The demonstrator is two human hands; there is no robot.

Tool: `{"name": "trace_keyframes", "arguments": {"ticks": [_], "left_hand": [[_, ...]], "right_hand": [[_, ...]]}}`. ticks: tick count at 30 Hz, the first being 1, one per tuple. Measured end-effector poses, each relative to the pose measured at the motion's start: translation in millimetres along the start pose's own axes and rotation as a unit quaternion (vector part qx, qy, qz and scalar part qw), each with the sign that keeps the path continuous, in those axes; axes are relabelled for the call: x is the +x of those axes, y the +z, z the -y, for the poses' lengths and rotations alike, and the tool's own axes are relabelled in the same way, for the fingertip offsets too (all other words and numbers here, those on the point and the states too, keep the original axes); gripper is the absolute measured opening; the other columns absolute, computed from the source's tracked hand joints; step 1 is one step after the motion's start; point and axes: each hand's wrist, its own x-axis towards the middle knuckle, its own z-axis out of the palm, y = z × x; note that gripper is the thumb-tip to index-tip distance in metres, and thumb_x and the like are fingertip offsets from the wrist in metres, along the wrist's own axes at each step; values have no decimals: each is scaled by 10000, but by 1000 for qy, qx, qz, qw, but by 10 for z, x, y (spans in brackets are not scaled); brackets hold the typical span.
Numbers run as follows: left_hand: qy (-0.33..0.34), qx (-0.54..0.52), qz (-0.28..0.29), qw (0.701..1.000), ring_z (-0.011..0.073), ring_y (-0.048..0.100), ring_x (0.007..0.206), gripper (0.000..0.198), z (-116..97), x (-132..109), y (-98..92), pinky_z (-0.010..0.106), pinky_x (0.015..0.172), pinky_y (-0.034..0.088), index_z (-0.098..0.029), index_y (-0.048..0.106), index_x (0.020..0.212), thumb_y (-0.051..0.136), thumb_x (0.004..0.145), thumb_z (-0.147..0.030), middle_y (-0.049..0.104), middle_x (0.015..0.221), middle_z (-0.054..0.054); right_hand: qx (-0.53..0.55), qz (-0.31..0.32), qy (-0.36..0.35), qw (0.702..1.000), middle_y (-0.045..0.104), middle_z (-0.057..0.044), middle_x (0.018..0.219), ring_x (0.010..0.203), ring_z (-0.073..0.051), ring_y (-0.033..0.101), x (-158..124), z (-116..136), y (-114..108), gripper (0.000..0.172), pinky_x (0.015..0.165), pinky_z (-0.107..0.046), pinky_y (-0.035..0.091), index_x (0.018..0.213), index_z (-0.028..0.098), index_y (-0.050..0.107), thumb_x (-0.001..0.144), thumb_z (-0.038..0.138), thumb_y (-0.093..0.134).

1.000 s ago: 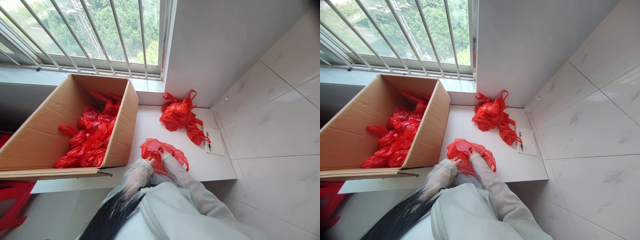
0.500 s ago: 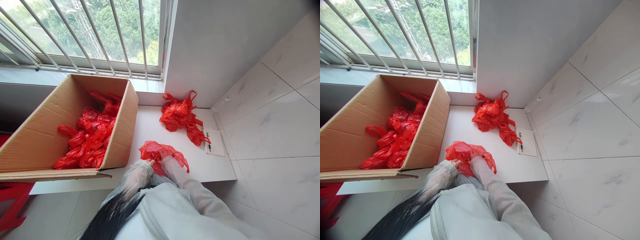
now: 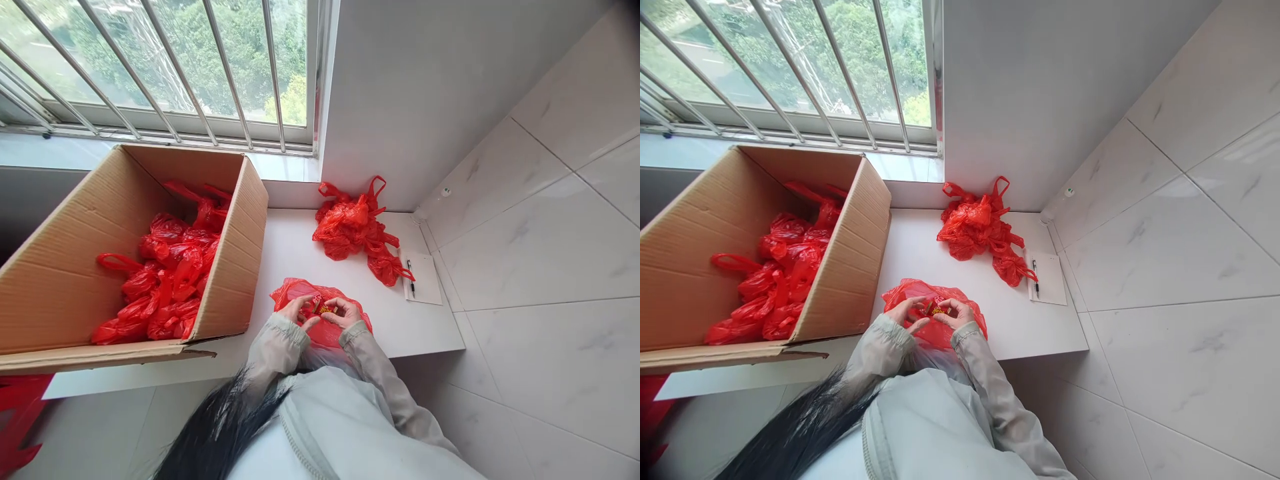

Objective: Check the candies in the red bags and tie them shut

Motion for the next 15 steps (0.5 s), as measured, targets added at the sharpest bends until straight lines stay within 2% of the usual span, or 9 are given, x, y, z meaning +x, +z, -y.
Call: {"name": "trace_keyframes", "arguments": {"ticks": [3,5,8,11,15], "left_hand": [[0,-93,6,996,188,662,910,292,-126,-7,-37,270,802,506,-232,637,1079,611,847,-408,710,1078,46],[-10,-158,19,987,177,646,812,218,-153,0,-45,251,711,487,-224,651,903,649,816,-424,706,890,23],[-45,-240,22,970,153,591,671,264,-142,36,-37,244,606,445,-216,634,776,717,745,-465,651,721,-2],[-73,-294,18,953,156,600,652,290,-144,59,-37,260,623,473,-222,638,739,758,682,-481,650,697,-1],[-67,-290,3,955,197,659,746,204,-185,37,-58,312,722,546,-256,656,759,705,734,-453,678,778,27]], "right_hand": [[5,19,-11,1000,618,50,632,517,-99,458,-78,146,-41,392,556,-258,419,741,227,719,457,430,896],[8,30,-29,999,639,44,662,516,-94,447,-121,249,-52,376,538,-250,409,757,230,718,478,410,893],[21,39,-59,997,659,39,699,518,-86,451,-173,381,-58,345,527,-239,416,768,230,714,509,368,895],[45,61,-48,996,647,29,660,526,-101,507,-221,480,-55,340,549,-255,468,772,218,718,545,404,890],[81,37,-29,996,669,2,660,549,-135,576,-278,578,-36,385,570,-296,532,776,206,726,586,515,856]]}}
